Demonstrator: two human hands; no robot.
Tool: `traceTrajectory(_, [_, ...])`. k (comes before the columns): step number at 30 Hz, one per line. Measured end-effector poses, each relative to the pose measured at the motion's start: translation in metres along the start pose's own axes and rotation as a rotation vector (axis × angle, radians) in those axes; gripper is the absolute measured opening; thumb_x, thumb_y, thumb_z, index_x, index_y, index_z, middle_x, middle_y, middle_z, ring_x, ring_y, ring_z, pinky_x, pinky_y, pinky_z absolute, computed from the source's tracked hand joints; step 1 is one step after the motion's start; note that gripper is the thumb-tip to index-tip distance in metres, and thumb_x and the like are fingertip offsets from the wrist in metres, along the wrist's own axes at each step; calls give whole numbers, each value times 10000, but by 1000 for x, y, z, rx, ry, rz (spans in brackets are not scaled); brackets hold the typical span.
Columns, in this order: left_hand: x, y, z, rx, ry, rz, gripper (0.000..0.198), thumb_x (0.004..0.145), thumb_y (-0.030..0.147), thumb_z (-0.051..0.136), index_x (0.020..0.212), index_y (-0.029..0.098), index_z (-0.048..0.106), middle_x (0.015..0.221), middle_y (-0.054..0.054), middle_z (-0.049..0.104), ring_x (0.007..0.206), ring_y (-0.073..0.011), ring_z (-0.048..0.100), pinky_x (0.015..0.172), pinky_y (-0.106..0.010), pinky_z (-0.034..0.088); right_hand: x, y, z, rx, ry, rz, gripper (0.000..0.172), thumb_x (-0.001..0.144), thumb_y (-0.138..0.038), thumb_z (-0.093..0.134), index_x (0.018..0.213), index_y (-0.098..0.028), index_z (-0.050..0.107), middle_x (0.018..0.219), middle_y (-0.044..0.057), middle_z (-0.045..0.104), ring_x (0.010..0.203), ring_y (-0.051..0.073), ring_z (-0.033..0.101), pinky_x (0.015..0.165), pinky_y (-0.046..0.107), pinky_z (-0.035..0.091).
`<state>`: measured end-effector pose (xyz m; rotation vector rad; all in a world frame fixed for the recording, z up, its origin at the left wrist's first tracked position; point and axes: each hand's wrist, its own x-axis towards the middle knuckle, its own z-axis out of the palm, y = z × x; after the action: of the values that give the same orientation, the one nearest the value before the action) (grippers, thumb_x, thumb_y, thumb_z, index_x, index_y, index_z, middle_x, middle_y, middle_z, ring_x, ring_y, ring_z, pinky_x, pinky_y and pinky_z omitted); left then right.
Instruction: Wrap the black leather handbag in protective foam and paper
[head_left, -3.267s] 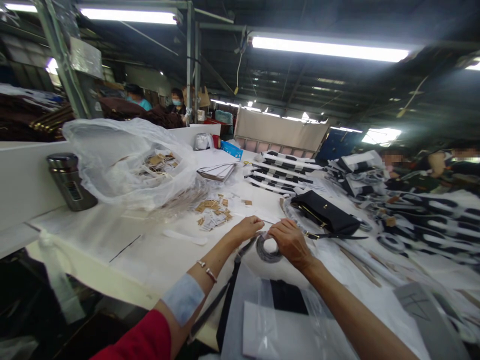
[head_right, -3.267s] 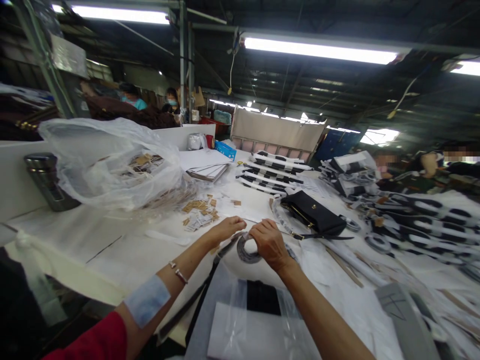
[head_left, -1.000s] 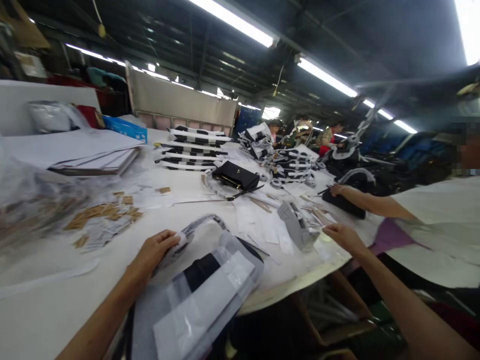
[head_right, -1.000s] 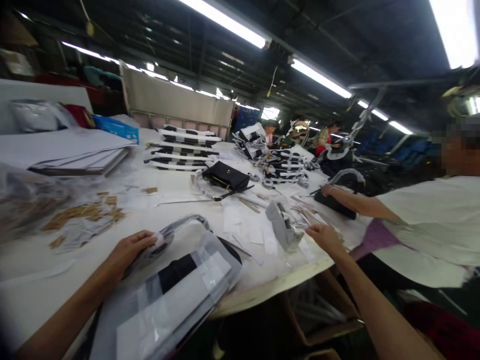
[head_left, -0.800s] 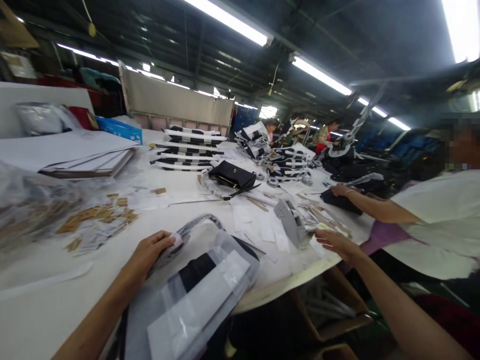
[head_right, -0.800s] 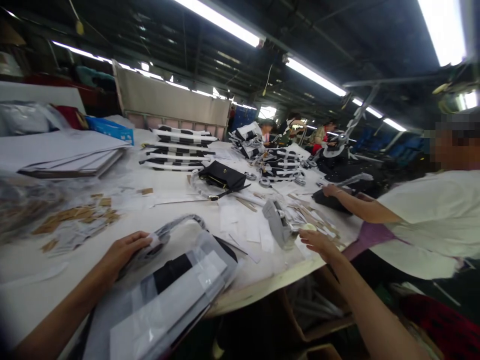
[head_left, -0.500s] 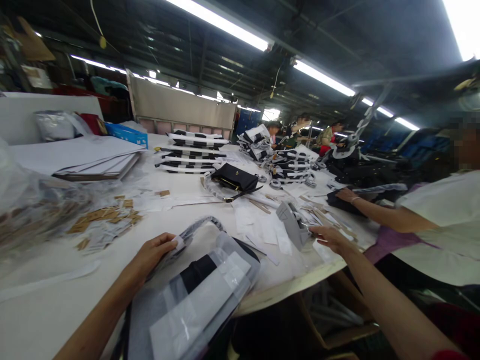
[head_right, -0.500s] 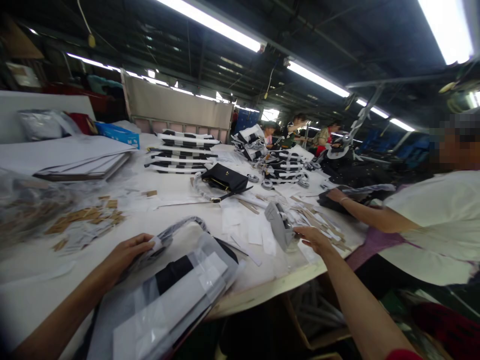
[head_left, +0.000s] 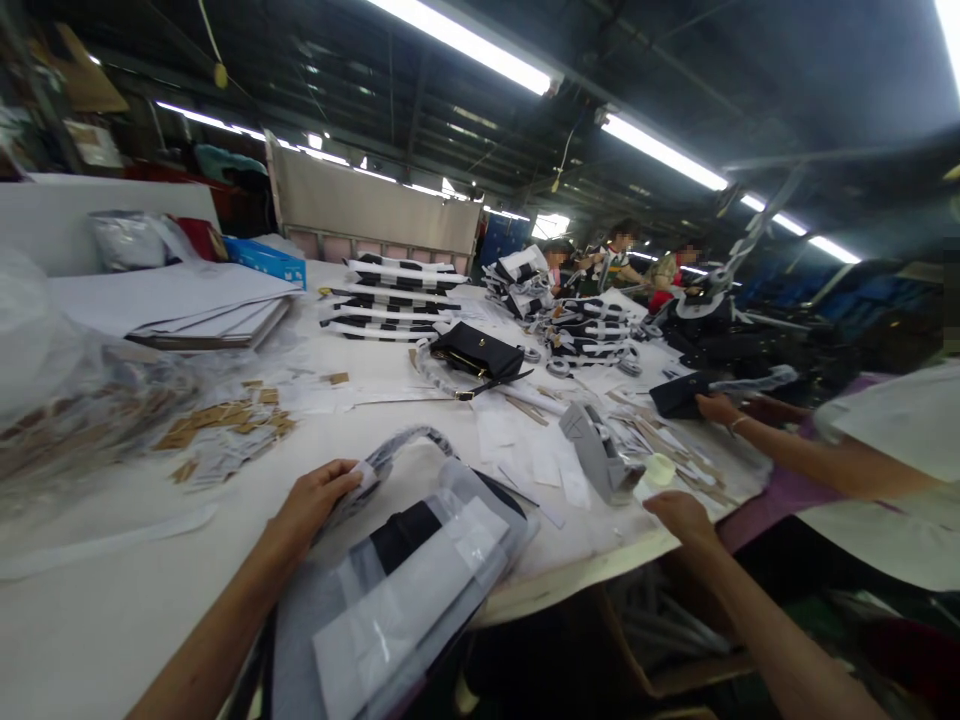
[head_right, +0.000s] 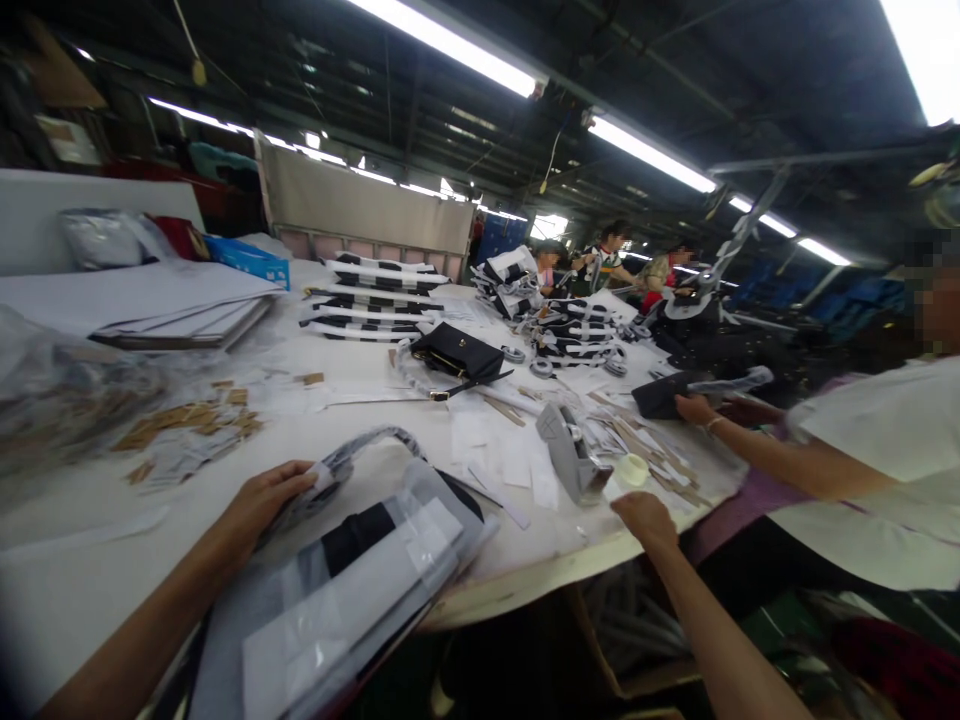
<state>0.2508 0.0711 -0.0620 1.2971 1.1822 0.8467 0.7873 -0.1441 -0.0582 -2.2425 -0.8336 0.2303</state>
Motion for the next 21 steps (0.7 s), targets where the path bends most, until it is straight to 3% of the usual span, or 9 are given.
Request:
traceTrajectory(4, [-5, -2, 4, 4, 3, 49, 387, 612, 474, 663, 839, 166, 720, 768, -29, 706, 747, -230, 615, 695, -305, 451, -24, -29, 2, -60, 33, -24, 276, 551, -537, 665, 598, -273, 732, 753, 87, 755, 913, 402, 667, 847, 504, 475])
traceTrajectory(7, [-5, -4, 8, -14, -12, 83, 364, 614, 434, 624, 822, 149, 709, 741, -26, 677, 709, -202, 586, 665, -288, 426, -50, -85, 25, 98, 10, -108, 359, 579, -577, 688, 773, -282, 752, 863, 78, 764, 980, 384, 660, 899, 484, 486])
traceTrajectory(10, [-2, -11, 11, -24, 10, 68, 351, 636, 414, 603, 842, 150, 708, 753, -24, 674, 685, -181, 571, 644, -276, 413, -97, -164, 67, 241, -192, -248, 301, 599, -519, 750, 810, -304, 747, 877, 83, 762, 904, 330, 677, 839, 432, 521])
traceTrajectory(13, [0, -19, 13, -32, 7, 83, 332, 660, 399, 606, 854, 148, 705, 760, -27, 674, 685, -173, 571, 637, -268, 408, -149, -238, 116, 425, -498, -381, 377, 625, -505, 769, 889, -244, 707, 809, 65, 745, 758, 272, 685, 718, 395, 544])
traceTrajectory(15, [-1, -23, 14, -33, 4, 104, 327, 682, 397, 609, 868, 147, 705, 774, -29, 677, 696, -172, 577, 638, -265, 410, -174, -273, 146, 539, -681, -440, 504, 644, -466, 783, 1058, -225, 627, 705, 16, 711, 690, 226, 668, 701, 367, 538])
traceTrajectory(17, [-2, -25, 14, -26, 3, 127, 327, 702, 396, 604, 888, 147, 707, 778, -27, 680, 697, -170, 580, 636, -264, 412, -186, -296, 171, 613, -791, -464, 561, 650, -443, 793, 1102, -210, 556, 648, -17, 681, 656, 197, 650, 700, 347, 527])
traceTrajectory(21, [-5, -22, 13, 15, 11, 172, 293, 717, 389, 601, 842, 149, 713, 774, -25, 689, 726, -176, 591, 659, -267, 418, -182, -308, 206, 548, -890, -493, 421, 660, -468, 788, 890, -200, 560, 660, -1, 680, 651, 179, 632, 674, 317, 492])
